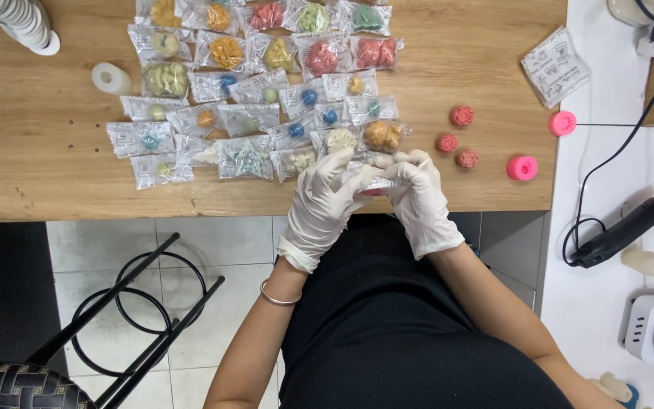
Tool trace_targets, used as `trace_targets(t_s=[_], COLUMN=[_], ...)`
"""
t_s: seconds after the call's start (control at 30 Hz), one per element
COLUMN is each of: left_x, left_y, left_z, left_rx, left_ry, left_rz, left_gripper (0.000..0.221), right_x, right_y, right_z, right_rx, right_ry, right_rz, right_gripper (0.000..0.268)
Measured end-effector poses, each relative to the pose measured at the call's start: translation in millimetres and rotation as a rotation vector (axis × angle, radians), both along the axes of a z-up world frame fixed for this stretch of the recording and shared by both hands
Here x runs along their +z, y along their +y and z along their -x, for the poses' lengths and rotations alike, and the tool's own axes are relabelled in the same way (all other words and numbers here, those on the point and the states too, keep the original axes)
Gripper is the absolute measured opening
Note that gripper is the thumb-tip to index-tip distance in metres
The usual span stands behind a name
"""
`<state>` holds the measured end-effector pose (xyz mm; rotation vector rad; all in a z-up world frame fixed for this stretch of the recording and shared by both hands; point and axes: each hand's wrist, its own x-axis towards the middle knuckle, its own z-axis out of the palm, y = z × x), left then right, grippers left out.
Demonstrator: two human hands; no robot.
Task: Packaging flower-shaped wax melts into small bags and paper boxes.
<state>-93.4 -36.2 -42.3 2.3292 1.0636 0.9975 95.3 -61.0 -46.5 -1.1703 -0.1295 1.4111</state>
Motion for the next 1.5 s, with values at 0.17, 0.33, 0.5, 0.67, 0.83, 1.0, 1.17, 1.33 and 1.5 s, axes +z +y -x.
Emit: trace_targets(t_s=[0.17, 0.33, 0.5, 0.67, 0.83, 1.0, 1.17, 1.33, 1.5], left_x=[-7, -19, -54, -56, -140, -213, -218, -132, -145], left_y=[-6, -14, -37, -21, 4, 44, 59, 53, 33], left_z=[19, 36, 47, 99, 202, 255, 248, 220, 215], left_rx=[-0.067, -0.201, -0.012, 0.343, 0.474, 0.473, 0.594, 0.666, 0.827], left_ry=[0.06, -0.038, -0.562, -1.062, -0.65, -1.007, -0.735, -0.528, 0.045], left_rz=[-0.16, -0.107, 0.55, 1.142, 0.854, 1.414, 1.038, 0.611, 0.325], left_gripper=[0.04, 0.039, 0.083, 0.093, 0.097, 0.142, 0.119, 0.129, 0.112], right_x=[11, -32, -25, -8, -37, -37, -10, -13, -19], right_y=[-7, -38, -45, -22, -26, -17, -15, -16, -20], right_z=[10, -1, 22, 34, 12, 18, 38, 35, 30], right_rx=[0.108, 0.085, 0.236, 0.348, 0.304, 0.347, 0.343, 0.32, 0.266], right_ry=[0.034, 0.225, 0.3, 0.158, 0.132, 0.084, -0.026, -0.086, -0.051], right_rz=[0.075, 0.133, 0.15, 0.355, 0.329, 0.283, 0.314, 0.351, 0.332], right_gripper=[0.034, 0.015, 0.029, 0.039, 0.035, 0.031, 0.033, 0.032, 0.032])
